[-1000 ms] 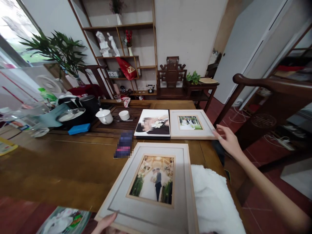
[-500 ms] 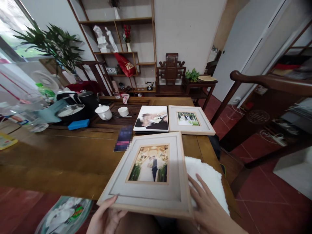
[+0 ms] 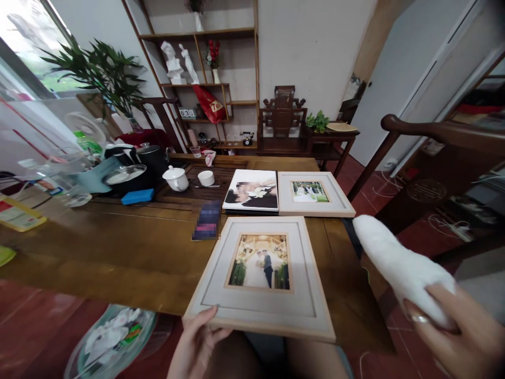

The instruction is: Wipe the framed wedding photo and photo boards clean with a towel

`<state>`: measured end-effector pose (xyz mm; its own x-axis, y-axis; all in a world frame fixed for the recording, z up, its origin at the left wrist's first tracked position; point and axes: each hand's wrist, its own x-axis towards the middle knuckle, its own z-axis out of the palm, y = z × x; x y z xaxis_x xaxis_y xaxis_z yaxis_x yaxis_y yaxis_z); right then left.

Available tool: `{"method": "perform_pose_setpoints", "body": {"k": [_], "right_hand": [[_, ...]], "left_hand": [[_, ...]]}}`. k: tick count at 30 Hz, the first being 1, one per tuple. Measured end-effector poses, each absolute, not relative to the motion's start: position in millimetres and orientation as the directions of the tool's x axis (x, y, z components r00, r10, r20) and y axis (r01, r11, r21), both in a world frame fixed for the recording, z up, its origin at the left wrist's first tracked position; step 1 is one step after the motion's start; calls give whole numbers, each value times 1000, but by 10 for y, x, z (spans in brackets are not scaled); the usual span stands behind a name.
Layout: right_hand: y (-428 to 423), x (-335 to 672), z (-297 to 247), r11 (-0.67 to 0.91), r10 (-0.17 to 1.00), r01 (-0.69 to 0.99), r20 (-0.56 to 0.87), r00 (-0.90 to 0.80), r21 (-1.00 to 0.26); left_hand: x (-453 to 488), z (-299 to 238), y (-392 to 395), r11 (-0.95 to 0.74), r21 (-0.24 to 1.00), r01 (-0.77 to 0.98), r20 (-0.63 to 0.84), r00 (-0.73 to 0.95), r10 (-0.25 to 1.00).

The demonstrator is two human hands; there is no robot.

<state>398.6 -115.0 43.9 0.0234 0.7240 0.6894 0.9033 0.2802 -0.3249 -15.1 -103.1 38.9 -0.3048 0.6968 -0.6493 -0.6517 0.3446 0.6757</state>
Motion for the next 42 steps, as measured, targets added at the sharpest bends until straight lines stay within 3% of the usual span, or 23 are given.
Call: {"method": "perform_pose_setpoints", "body": {"k": [3, 5, 8, 14, 21, 25, 28, 32, 35, 42], "right_hand": [[-1062, 3722, 571, 488, 641, 865, 719, -267, -114], [-960, 3443, 648, 628, 613, 774, 666, -425, -84], [-835, 3113, 676, 700, 618, 710, 567, -545, -80], [-774, 2958, 499, 639, 717, 762, 442, -540, -105], [-704, 2933, 358, 616, 729, 779, 460, -507, -116], [-676, 2941, 337, 614, 732, 780, 459, -504, -124], [-661, 2962, 325, 616, 733, 779, 450, -510, -121], [-654, 2969, 321, 616, 733, 779, 447, -512, -118], [-662, 2959, 327, 620, 724, 777, 462, -512, -110], [-646, 2959, 387, 625, 691, 778, 509, -513, -66]], "left_hand": [[-16, 371, -1044, 369, 670, -644, -650, -270, 710], [81, 353, -1065, 379, 674, -635, -643, -251, 724], [220, 300, -1111, 377, 708, -597, -617, -265, 741], [351, 236, -1152, 366, 761, -537, -591, -338, 733], [141, 463, -1011, 309, 886, -346, -425, -336, 841], [-36, 485, -792, 176, 982, -75, -191, -412, 891], [-101, 409, -505, 14, 985, 171, 25, -222, 975], [-92, 302, -102, -145, 933, 329, 157, -9, 988], [-69, 257, 66, -248, 867, 432, 246, 61, 967], [-109, 223, 85, -467, 735, 492, 340, 328, 881]]}}
